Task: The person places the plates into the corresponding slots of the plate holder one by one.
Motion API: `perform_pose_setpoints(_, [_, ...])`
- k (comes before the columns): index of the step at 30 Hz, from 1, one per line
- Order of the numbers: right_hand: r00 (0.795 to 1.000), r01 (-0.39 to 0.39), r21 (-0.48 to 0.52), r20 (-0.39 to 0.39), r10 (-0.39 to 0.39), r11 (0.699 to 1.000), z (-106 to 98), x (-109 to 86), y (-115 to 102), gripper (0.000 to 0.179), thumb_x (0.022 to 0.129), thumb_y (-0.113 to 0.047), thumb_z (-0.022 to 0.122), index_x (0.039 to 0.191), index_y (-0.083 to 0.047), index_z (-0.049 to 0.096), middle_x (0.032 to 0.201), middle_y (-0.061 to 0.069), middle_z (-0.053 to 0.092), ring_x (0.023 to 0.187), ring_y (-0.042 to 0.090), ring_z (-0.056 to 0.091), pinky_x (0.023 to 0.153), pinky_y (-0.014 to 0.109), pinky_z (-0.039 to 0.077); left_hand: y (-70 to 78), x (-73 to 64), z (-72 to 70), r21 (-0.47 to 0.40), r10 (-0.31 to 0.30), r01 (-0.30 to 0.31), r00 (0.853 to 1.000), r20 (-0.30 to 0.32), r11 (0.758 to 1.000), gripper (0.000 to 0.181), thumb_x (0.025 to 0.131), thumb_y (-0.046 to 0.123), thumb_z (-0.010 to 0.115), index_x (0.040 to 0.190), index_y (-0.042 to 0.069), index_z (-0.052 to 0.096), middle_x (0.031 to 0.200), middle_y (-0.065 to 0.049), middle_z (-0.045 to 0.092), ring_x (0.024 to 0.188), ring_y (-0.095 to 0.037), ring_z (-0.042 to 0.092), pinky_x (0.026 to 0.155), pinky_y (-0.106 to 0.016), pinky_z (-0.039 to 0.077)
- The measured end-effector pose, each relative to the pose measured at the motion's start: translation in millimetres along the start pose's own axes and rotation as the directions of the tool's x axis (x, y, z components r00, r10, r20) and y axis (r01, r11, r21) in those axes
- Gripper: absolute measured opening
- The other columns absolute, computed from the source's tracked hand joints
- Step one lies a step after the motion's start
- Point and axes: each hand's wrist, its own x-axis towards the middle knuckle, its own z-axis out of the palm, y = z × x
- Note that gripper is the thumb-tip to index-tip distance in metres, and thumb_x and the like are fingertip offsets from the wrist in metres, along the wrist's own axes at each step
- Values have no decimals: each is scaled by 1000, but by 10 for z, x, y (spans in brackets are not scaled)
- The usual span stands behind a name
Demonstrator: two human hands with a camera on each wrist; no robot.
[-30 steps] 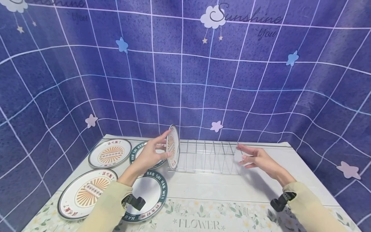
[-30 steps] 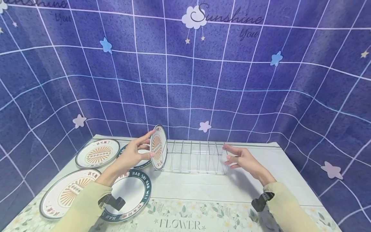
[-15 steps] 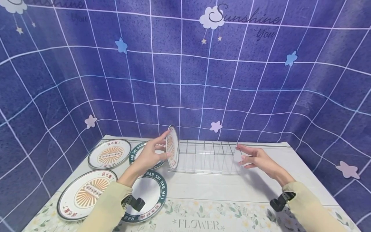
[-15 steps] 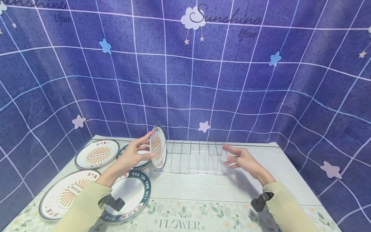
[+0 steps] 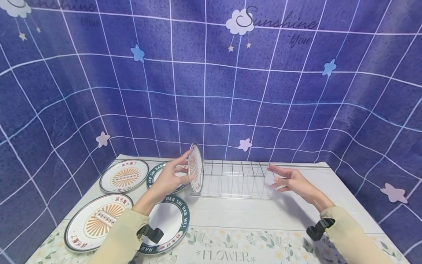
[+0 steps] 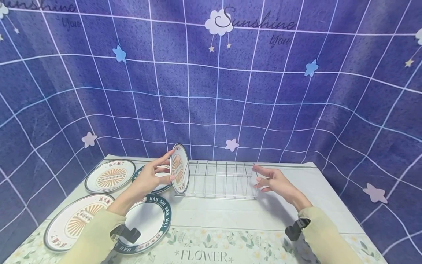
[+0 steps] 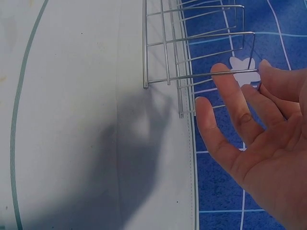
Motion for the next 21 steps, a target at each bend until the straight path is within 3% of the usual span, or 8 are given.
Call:
perform_pose_setpoints(5, [1000, 4, -2, -1, -4, 1000, 3, 2, 13, 67, 106, -12, 63, 162, 5, 29, 165, 25, 30, 107, 36, 72, 96, 54, 58, -52, -57, -65, 10, 22, -22, 1000, 11, 1000, 91, 90, 2, 80, 166, 23, 36, 141, -25, 55, 122, -43, 61, 92, -41, 61])
perform_pose_setpoints(11, [1000, -2, 3, 5, 2, 1000, 18, 9, 5, 68, 105, -12, 63, 162, 4, 29, 166, 25, 29, 109, 37, 71, 97, 53, 58, -167, -204, -326, -5, -35, 35, 995, 92, 999, 92, 90, -6, 76, 167, 18, 32, 142, -29, 53, 122, -47, 61, 82, -38, 64])
perform_pose_setpoints(16, [1000, 0, -3, 12, 1, 1000, 24, 6, -2, 69, 106, -13, 63, 162, 5, 28, 166, 25, 29, 111, 42, 69, 96, 53, 58, -283, -364, -620, 122, -42, 26, 990, 133, 992, 80, 89, -3, 78, 161, 6, 42, 134, -26, 60, 114, -41, 66, 79, -34, 64])
perform_pose_setpoints(21, [1000, -4, -11, 6, 4, 1000, 20, -1, -23, 68, 106, -12, 63, 162, 5, 29, 165, 25, 30, 111, 44, 68, 97, 55, 57, -426, -494, -839, 283, -32, -14, 987, 159, 959, 71, 86, 0, 81, 151, 1, 54, 129, -26, 65, 106, -38, 70, 83, -38, 63])
